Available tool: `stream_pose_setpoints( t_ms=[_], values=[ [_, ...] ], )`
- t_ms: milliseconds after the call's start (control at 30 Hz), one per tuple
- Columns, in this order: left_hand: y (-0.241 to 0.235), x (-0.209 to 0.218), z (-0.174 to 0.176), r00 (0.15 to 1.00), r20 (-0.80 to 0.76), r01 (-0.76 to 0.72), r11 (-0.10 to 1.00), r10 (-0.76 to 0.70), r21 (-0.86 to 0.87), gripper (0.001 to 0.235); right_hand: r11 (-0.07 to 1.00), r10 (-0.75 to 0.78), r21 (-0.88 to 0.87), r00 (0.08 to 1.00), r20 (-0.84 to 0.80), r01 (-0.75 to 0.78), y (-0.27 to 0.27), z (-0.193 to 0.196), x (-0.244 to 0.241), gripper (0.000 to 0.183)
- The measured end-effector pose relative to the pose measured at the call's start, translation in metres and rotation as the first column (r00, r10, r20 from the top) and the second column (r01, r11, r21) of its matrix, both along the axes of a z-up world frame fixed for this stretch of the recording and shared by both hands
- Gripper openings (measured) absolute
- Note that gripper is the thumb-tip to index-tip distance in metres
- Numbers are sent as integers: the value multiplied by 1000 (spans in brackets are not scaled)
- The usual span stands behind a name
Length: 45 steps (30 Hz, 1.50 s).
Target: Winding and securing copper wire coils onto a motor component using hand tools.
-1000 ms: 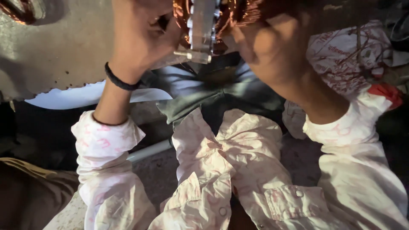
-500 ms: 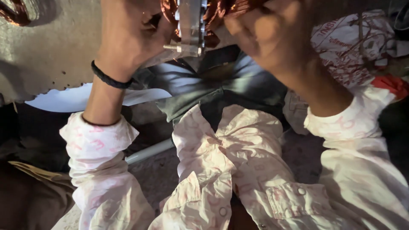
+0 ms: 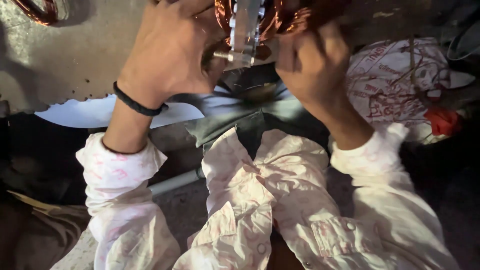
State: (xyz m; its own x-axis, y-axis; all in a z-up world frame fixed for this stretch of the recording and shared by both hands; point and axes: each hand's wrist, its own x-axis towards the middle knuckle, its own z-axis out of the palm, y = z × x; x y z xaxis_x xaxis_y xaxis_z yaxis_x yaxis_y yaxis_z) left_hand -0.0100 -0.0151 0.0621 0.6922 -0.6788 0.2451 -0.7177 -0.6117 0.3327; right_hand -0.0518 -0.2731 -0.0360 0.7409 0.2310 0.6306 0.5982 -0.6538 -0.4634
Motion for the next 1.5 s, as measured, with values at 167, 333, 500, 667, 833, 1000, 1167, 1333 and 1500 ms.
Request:
stream_pose_setpoints(
  t_ms=[167,333,500,667,833,1000,1167,1333,1500],
  values=[
    [-2,0,1,989,-143,-18,994,33,107,45,988,-149,-59,986,-79,145,14,23,15,4],
    [-17,-17,-9,988,-71,-136,991,134,-22,71,999,-42,22,978,-203,48,9,13,16,17],
    [-20,-23,-20,977,-19,-214,974,213,-80,61,995,54,91,973,-226,-34,18,32,21,35],
    [-17,-21,-23,974,-17,-229,972,228,-61,54,998,21,53,1000,-19,-20,28,41,29,33],
    [-10,-14,-22,983,26,-177,981,179,-78,54,993,2,-120,990,-141,-19,-3,54,1,4],
    [-3,-7,-11,988,-18,-156,987,156,-39,73,992,-73,109,996,52,67,-68,46,27,18],
    [-2,3,-2,996,-1,-90,996,90,8,70,950,-60,-306,925,-375,-62,-65,57,55,19],
    [3,2,-1,990,-93,-88,985,102,147,58,952,95,-263,969,-229,-156,-69,56,23,29],
    [18,4,2,990,-124,-43,986,64,164,38,959,30,-274,985,-168,-76,-69,42,-8,10]
  ],
)
